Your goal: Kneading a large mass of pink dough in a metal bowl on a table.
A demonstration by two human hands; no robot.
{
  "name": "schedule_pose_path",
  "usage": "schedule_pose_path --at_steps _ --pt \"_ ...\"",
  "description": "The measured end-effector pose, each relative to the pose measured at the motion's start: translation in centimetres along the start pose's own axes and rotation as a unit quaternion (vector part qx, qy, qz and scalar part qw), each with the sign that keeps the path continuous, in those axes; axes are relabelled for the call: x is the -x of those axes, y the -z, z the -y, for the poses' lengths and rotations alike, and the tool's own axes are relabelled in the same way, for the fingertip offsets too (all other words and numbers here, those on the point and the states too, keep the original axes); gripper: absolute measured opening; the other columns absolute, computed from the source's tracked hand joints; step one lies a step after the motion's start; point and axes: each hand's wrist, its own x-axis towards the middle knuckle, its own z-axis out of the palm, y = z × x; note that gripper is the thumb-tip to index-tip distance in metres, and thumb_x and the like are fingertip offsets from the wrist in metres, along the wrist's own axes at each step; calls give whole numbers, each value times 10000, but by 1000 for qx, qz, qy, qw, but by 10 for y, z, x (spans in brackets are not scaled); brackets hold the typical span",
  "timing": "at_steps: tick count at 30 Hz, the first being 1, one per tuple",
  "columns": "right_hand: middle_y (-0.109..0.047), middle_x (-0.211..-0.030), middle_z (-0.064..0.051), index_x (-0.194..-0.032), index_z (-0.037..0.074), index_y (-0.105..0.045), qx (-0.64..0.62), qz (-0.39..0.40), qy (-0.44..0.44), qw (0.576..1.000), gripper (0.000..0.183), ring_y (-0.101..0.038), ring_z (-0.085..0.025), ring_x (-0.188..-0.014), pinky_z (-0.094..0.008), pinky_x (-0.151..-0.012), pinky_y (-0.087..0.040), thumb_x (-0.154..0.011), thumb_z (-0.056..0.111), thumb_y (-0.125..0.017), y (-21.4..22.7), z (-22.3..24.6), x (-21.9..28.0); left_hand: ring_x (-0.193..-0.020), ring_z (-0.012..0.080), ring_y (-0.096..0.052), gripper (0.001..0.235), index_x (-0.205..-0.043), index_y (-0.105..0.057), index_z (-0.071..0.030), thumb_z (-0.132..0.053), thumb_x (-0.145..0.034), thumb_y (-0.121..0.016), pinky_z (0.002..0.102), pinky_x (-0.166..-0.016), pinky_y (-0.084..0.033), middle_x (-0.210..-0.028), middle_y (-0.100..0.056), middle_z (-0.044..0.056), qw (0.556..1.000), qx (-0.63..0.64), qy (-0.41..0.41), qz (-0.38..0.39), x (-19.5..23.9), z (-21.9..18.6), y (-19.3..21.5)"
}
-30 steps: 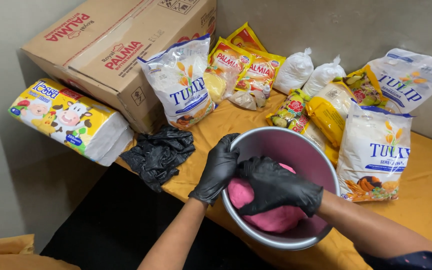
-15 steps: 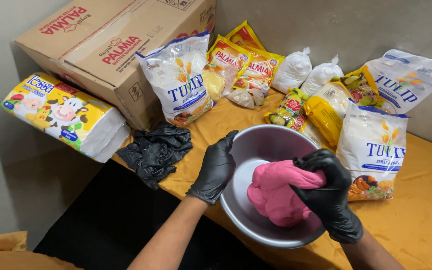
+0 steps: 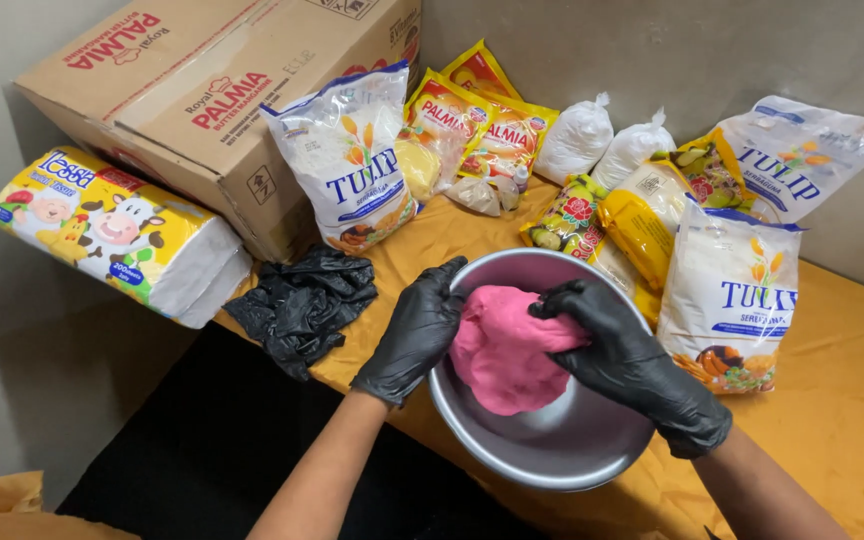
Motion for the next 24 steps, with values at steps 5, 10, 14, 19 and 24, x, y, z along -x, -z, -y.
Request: schedule_pose_path --at_steps 5,10,14,19,24 --pt "-496 -1576 -138 -1503 227 -530 154 183 -54 969 666 -318 -397 -1533 -515 -1195 -299 -875 283 -744 35 31 18 -1277 299 -584 437 -1354 -611 -66 -197 -942 -671 389 -1118 -439 -1329 -632 146 986 -18 -129 -108 7 2 11" --pt "-706 -1312 -102 -1248 137 -721 65 183 -58 979 328 -649 -275 -1243 -408 -1029 -511 -923 168 -681 7 23 35 -1006 301 -656 212 -1119 -677 -123 -249 -959 -619 416 -871 -509 -1070 -674 89 980 -88 -160 -81 20 -34 20" --pt "-789 -959 -5 -925 159 -803 38 203 -72 976 167 -740 -203 -885 -351 -827 -538 -899 84 -657 -14 15 31 -1064 350 -680 285 -1085 -664 -129 -315 -868 -662 488 -806 -507 -1152 -735 97 979 -106 -65 160 25 -67 5" --pt "-872 -947 -28 -947 97 -859 -90 181 -199 959 143 -797 -140 -877 -296 -815 -602 -856 156 -766 16 2 29 -981 431 -670 405 -1028 -631 -45 -423 -915 -727 519 -818 -495 -1052 -709 211 941 -208 -55 261 41 -29 -58" --pt "-859 -977 -7 -978 110 -843 -13 57 -192 980 156 -776 -105 -911 -264 -839 -569 -873 139 -732 42 19 24 -842 390 -691 384 -1024 -674 -81 -436 -901 -754 534 -681 -534 -961 -699 149 925 -295 -113 211 74 3 -96"
